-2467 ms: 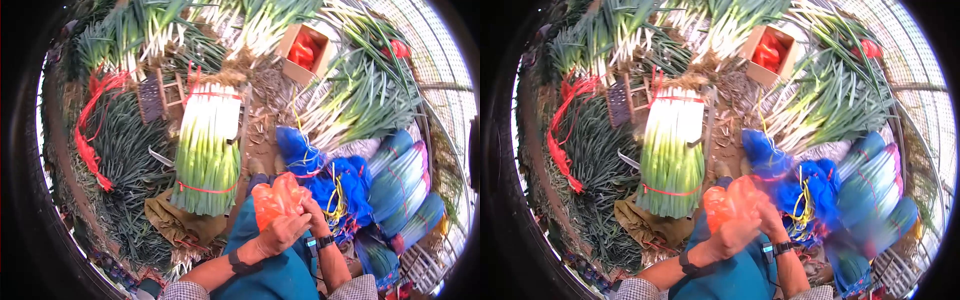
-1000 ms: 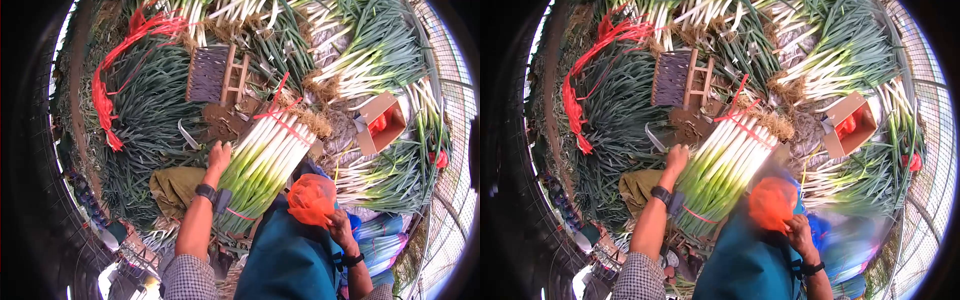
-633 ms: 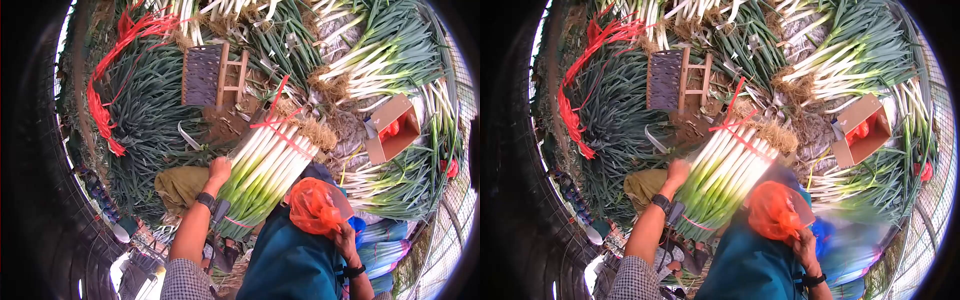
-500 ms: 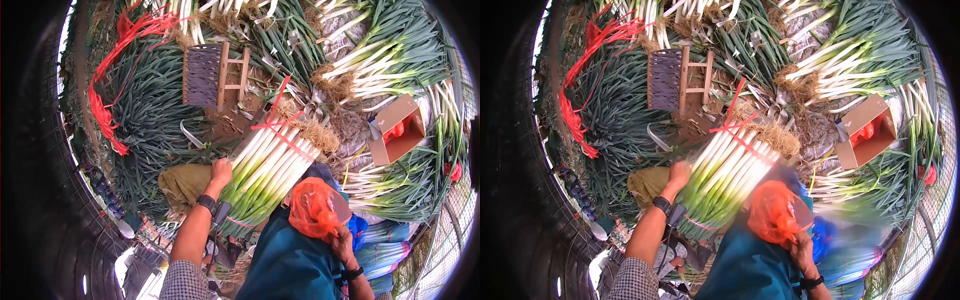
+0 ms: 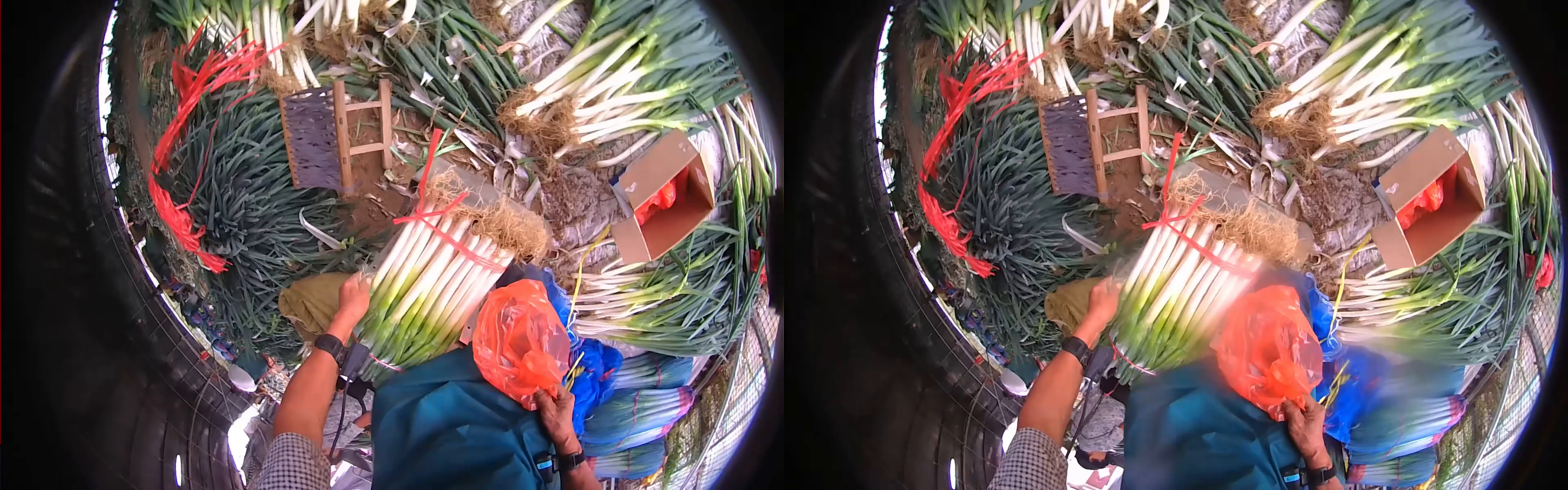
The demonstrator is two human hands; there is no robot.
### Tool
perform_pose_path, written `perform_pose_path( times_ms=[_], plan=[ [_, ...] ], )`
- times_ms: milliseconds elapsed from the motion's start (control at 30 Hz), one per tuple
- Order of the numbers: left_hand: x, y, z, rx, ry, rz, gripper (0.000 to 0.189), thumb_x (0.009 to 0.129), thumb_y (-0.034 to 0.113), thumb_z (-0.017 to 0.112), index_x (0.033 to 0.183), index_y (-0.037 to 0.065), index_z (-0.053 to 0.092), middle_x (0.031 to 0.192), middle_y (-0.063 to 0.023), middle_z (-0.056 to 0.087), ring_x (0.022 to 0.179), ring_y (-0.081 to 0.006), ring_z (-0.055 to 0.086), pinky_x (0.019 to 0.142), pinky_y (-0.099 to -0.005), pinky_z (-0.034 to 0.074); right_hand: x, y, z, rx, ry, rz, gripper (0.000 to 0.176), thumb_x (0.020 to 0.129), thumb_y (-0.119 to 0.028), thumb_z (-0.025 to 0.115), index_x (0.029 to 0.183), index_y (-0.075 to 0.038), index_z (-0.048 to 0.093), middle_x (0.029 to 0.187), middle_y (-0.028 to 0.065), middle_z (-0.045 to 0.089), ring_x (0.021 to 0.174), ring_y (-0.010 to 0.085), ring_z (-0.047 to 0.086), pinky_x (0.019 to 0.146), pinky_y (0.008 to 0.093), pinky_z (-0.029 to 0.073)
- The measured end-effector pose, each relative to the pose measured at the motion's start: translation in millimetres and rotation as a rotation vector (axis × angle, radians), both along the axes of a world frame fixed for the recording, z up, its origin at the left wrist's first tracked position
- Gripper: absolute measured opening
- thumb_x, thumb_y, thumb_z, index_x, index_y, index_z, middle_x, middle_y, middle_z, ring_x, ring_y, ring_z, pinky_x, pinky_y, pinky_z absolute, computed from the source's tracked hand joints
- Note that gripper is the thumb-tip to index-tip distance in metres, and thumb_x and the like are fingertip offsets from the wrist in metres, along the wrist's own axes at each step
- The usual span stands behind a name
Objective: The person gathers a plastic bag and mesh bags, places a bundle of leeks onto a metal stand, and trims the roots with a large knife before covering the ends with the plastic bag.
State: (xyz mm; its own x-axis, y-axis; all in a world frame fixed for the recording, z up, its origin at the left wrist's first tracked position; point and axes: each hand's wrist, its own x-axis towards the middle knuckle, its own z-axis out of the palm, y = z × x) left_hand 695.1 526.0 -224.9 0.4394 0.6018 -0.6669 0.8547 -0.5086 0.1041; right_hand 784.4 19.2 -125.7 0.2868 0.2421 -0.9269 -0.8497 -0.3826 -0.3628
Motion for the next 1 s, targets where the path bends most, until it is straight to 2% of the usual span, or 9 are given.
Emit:
perform_pose_path(
  times_ms=[133,167,333,433,533,600,767,900,1000],
  plan=[
    [-18,-4,-8,0.080,0.071,-0.032,0.037,0.092,0.026,0.058,0.116,-0.002,0.064,0.108,-0.0269,0.067,0.104,-0.0440,0.062,0.089,-0.0456,0.049,-42,-8,16,0.015,0.105,-0.167,0.012,0.097,-0.004,0.058,0.096,0.000,0.069,0.080,-0.0017,0.065,0.070,0.0068,0.057,0.065,0.0246,0.048],
    [-21,1,-13,0.114,0.090,-0.046,0.039,0.092,0.026,0.059,0.117,-0.003,0.064,0.109,-0.0270,0.067,0.105,-0.0439,0.062,0.090,-0.0461,0.049,-66,-19,6,-0.026,-0.024,-0.063,0.007,0.093,0.000,0.062,0.089,0.000,0.067,0.080,0.0038,0.067,0.069,0.0095,0.061,0.064,0.0240,0.049],
    [10,3,-3,0.060,0.548,-0.088,0.042,0.095,0.033,0.052,0.127,0.008,0.061,0.120,-0.0257,0.063,0.114,-0.0431,0.059,0.096,-0.0512,0.045,-15,13,27,-0.019,0.030,-0.234,0.006,0.093,-0.001,0.063,0.089,0.002,0.066,0.079,0.0039,0.067,0.069,0.0096,0.061,0.064,0.0243,0.050],
    [54,-18,10,0.129,0.788,-0.269,0.037,0.094,0.027,0.051,0.121,0.007,0.067,0.124,-0.0212,0.064,0.121,-0.0385,0.055,0.105,-0.0509,0.034,8,8,26,-0.030,0.078,-0.329,0.006,0.093,-0.001,0.061,0.096,0.003,0.066,0.078,0.0039,0.067,0.067,0.0095,0.061,0.062,0.0248,0.050],
    [76,-26,12,0.110,0.976,-0.532,0.034,0.092,0.021,0.051,0.115,0.006,0.070,0.126,-0.0179,0.065,0.125,-0.0351,0.052,0.109,-0.0511,0.025,34,-7,22,-0.116,-0.148,-0.338,0.016,0.094,-0.002,0.057,0.107,0.003,0.065,0.080,0.0043,0.066,0.070,0.0106,0.061,0.064,0.0257,0.049],
    [93,-30,10,0.087,1.042,-0.672,0.033,0.090,0.018,0.051,0.112,0.005,0.072,0.126,-0.0165,0.065,0.126,-0.0334,0.050,0.110,-0.0510,0.021,-12,-55,-11,-0.244,-0.260,-0.349,0.013,0.095,-0.008,0.062,0.104,0.000,0.068,0.086,-0.0023,0.065,0.076,0.0057,0.053,0.067,0.0231,0.044],
    [97,-16,-8,0.000,1.087,-0.760,0.036,0.081,0.027,0.064,0.111,0.010,0.074,0.125,-0.0156,0.066,0.122,-0.0388,0.056,0.106,-0.0589,0.027,-24,-96,-29,-0.338,-0.244,-0.483,0.020,0.098,-0.011,0.062,0.113,0.001,0.065,0.100,-0.0010,0.065,0.088,0.0064,0.053,0.076,0.0227,0.044],
    [103,0,-17,-0.145,1.151,-0.868,0.037,0.082,0.029,0.063,0.111,0.009,0.074,0.126,-0.0168,0.065,0.122,-0.0373,0.058,0.105,-0.0564,0.032,-75,-96,-45,-0.572,-0.468,-0.285,0.025,0.099,-0.007,0.059,0.121,0.003,0.063,0.111,0.0017,0.066,0.098,0.0094,0.057,0.087,0.0250,0.046],
    [118,16,-14,-0.237,1.112,-0.891,0.038,0.084,0.030,0.061,0.111,0.007,0.073,0.126,-0.0170,0.065,0.121,-0.0362,0.059,0.104,-0.0531,0.035,-116,-72,-48,-0.600,-0.426,-0.405,0.025,0.099,-0.007,0.058,0.122,0.002,0.063,0.114,0.0020,0.066,0.100,0.0089,0.057,0.088,0.0246,0.045]
  ],
)
